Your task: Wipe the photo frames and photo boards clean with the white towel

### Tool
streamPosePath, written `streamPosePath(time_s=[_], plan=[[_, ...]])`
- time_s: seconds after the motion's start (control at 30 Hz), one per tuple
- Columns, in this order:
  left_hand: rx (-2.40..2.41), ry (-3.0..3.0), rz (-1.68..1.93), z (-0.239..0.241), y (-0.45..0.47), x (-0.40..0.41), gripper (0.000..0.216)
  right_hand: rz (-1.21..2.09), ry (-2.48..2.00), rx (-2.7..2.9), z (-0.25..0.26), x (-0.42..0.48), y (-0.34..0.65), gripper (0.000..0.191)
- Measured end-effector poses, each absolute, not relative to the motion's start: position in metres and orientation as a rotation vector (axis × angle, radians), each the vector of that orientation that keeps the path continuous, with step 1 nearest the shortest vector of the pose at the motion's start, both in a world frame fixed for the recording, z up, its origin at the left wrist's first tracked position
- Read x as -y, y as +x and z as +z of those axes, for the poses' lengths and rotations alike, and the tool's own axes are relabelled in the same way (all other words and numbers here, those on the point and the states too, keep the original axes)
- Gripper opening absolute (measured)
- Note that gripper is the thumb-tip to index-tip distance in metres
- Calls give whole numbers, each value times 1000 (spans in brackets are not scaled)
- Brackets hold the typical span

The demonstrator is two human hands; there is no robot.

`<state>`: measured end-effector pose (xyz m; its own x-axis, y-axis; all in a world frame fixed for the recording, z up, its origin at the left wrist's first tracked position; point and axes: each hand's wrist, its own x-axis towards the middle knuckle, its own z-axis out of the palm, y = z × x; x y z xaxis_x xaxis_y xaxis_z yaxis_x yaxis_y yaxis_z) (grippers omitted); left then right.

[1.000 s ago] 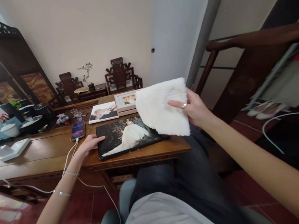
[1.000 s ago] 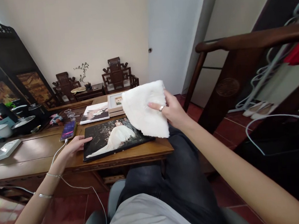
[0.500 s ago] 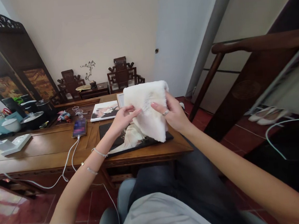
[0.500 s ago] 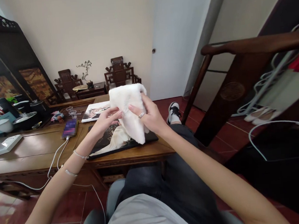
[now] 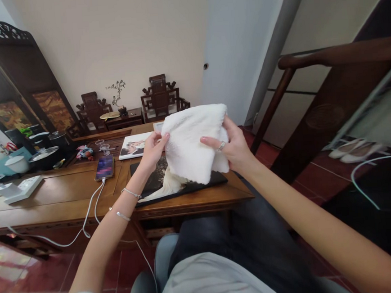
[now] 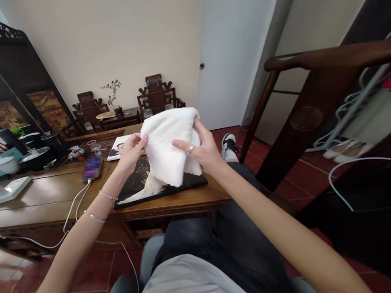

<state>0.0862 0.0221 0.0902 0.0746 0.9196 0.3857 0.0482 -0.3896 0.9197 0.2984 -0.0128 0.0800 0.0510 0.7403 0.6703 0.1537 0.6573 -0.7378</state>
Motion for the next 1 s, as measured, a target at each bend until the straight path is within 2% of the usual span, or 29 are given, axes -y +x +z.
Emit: streamPosePath(time_s=[0.13,0.33,0.5,0.63,0.7,0.83,1.0], plan=[[-916,1675,1551,90,84,-18,22,408,-836,1521,78,3,308,68],[-802,1920,1517,87,83,-20,23,639,-890,1424,79,-15,313,45],[-785,1959,1550,76,88,-36,18,359,-956,1409,98,-24,306,36],[-775,1982,1568,72,91,-42,13,463,-977,1515,104,-27,300,41],[-820,1990,1598,73,88,-43,16,557,-953,1528,102,-29,299,48],[-927,2014,1610,76,81,-42,20,746,-905,1496,98,-32,302,48],[-1042,1997,1606,81,75,-35,19,789,-919,1794,98,-21,313,58]])
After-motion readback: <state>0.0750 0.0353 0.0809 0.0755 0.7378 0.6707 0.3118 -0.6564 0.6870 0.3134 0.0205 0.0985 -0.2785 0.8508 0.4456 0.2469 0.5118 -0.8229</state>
